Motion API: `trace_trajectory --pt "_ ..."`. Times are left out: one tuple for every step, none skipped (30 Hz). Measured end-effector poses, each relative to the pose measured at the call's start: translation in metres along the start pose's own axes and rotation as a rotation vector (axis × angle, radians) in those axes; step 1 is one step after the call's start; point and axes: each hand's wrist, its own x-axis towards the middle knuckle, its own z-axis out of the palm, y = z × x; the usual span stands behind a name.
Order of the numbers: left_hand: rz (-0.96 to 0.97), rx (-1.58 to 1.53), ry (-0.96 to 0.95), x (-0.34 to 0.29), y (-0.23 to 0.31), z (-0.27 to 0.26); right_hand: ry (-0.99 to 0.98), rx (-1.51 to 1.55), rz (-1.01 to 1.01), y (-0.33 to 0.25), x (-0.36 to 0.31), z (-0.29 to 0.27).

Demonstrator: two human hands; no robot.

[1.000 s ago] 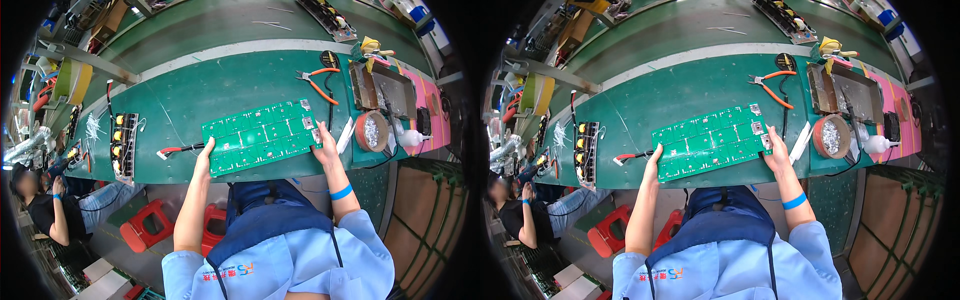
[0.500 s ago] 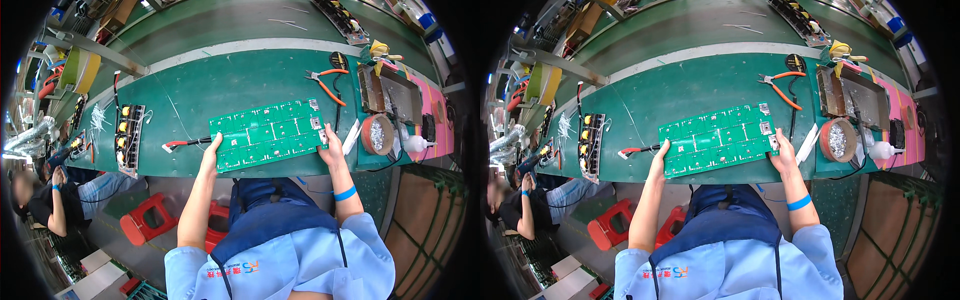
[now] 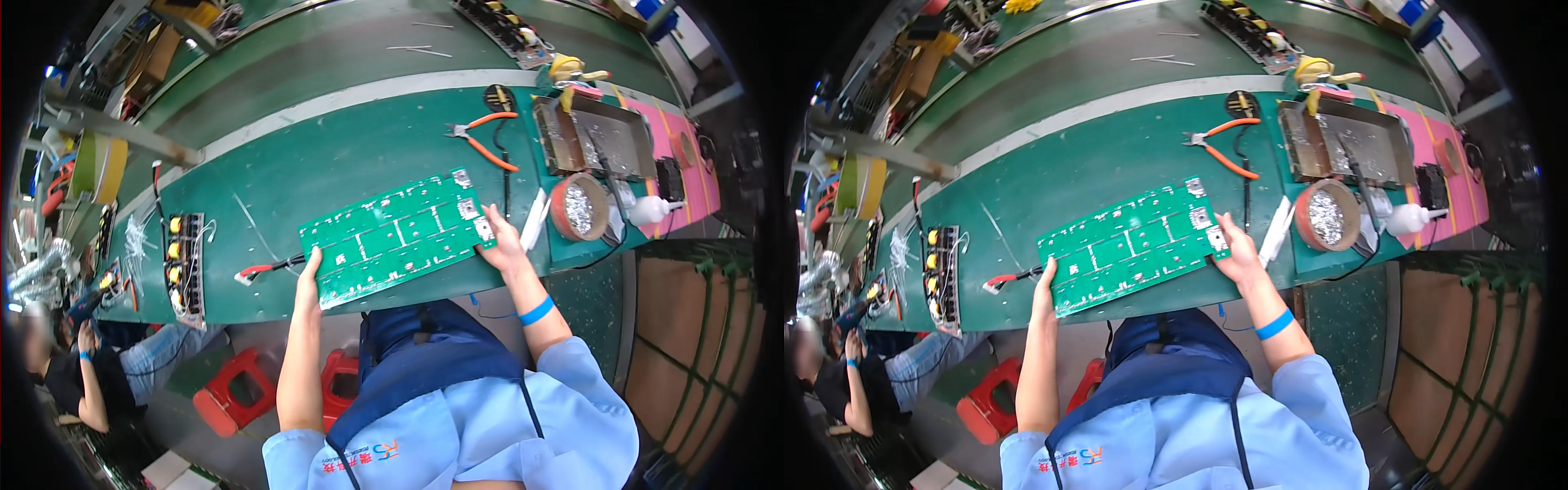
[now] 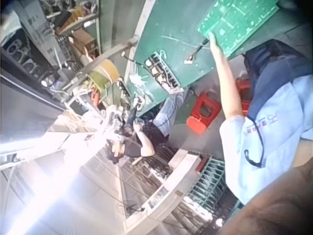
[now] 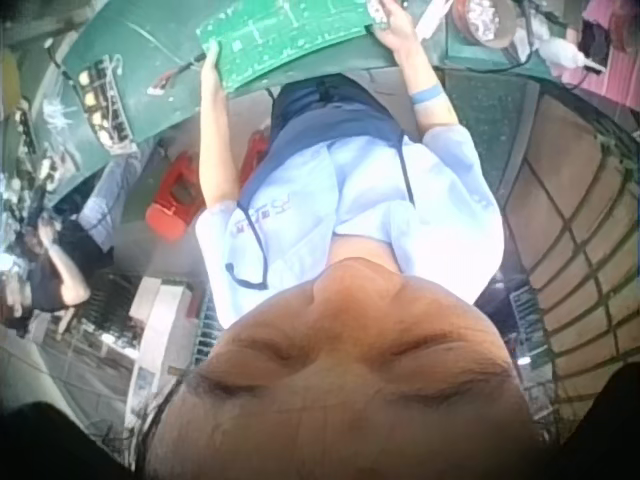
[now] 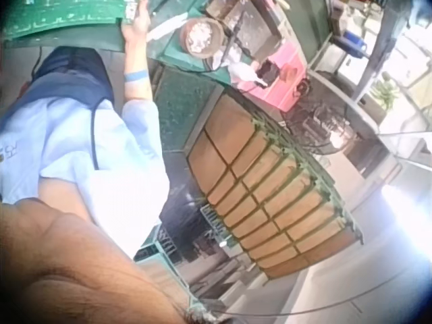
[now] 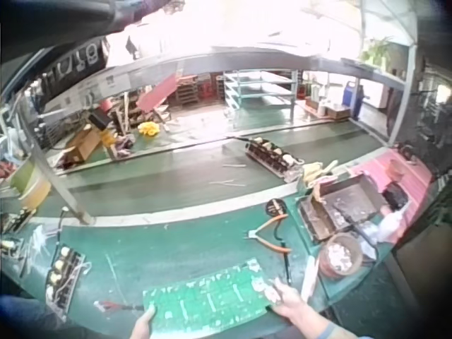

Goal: The person uses a soldering iron to apply solder to a green circuit board on a workbench. They flip the board to inspect the connections and then place it into a teal storage rack. The person retrieves another board, connects wires to it, and continues the soldering process.

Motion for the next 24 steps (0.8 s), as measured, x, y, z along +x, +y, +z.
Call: trace_trajectory --pt "0.006 0.013 0.014 -0.001 0.000 0.001 0.012 0.011 0.006 0.000 0.002 -0.002" --pt "0.016 0.009 -0.001 0.001 -0.002 0.000 -0.040 0.006 -0.010 -0.002 0.001 -0.003" --pt "0.020 0.019 -0.005 0.001 -0.003 -0.001 -0.020 -0.013 -0.019 -0.001 0.001 -0.001" --pt "0.023 0.028 -0.009 0.002 -0.003 -0.002 -0.030 -0.009 -0.020 -0.002 0.002 0.001" --pt "0.027 0.037 -0.012 0.002 -0.003 -0.003 -0.040 -0.005 -0.020 -0.004 0.002 0.004" --pt "0.019 0.035 -0.024 0.002 -0.003 -0.003 -0.032 -0.003 -0.021 -0.004 0.003 0.003" --pt "0.018 0.040 -0.009 0.001 -0.003 -0.002 -0.025 -0.001 -0.022 -0.003 0.006 0.000" --pt "0.017 0.045 0.006 0.000 -0.003 0.000 -0.017 0.001 -0.022 -0.003 0.007 -0.002" --pt "0.017 0.048 0.021 -0.001 -0.002 0.000 0.000 0.001 -0.020 -0.002 0.008 -0.001" --pt "0.027 0.049 0.022 0.000 -0.004 -0.002 0.016 0.001 -0.017 -0.001 0.008 -0.001" --pt "0.035 0.043 0.006 0.000 -0.005 -0.004 0.032 0.001 -0.014 0.000 0.009 0.000" --pt "0.041 0.040 -0.009 0.001 -0.006 -0.005 0.063 0.009 -0.005 -0.001 0.008 0.003" --pt "0.047 0.037 -0.023 0.001 -0.007 -0.006 0.033 0.024 -0.005 -0.001 0.007 0.004" --pt "0.039 0.042 -0.024 0.002 -0.007 -0.008 0.003 0.038 -0.004 -0.001 0.007 0.004" --pt "0.048 0.045 -0.020 0.002 -0.009 -0.008 -0.027 0.053 -0.002 -0.001 0.007 0.004" --pt "0.057 0.048 -0.016 0.001 -0.010 -0.008 -0.067 0.068 0.000 -0.001 0.008 0.001" --pt "0.067 0.050 -0.012 0.001 -0.011 -0.008 -0.067 0.059 -0.004 -0.001 0.008 0.001" --pt "0.052 0.032 -0.007 0.000 -0.011 -0.007 -0.068 0.049 -0.009 -0.001 0.007 0.001" --pt "0.055 0.038 -0.004 0.000 -0.011 -0.007 -0.068 0.040 -0.013 0.000 0.007 0.001" --pt "0.058 0.044 -0.002 0.000 -0.012 -0.008 -0.049 0.038 -0.009 0.000 0.007 -0.001" --pt "0.064 0.049 0.002 0.000 -0.011 -0.008 -0.055 0.037 -0.005 0.000 0.007 0.000" --pt "0.064 0.052 0.019 0.000 -0.012 -0.009 -0.061 0.037 0.000 -0.002 0.006 0.002" --pt "0.070 0.056 0.025 0.000 -0.013 -0.009 -0.067 0.036 0.004 -0.002 0.005 0.003" --pt "0.077 0.061 0.032 0.000 -0.014 -0.009 -0.078 0.035 0.004 -0.002 0.005 0.002"
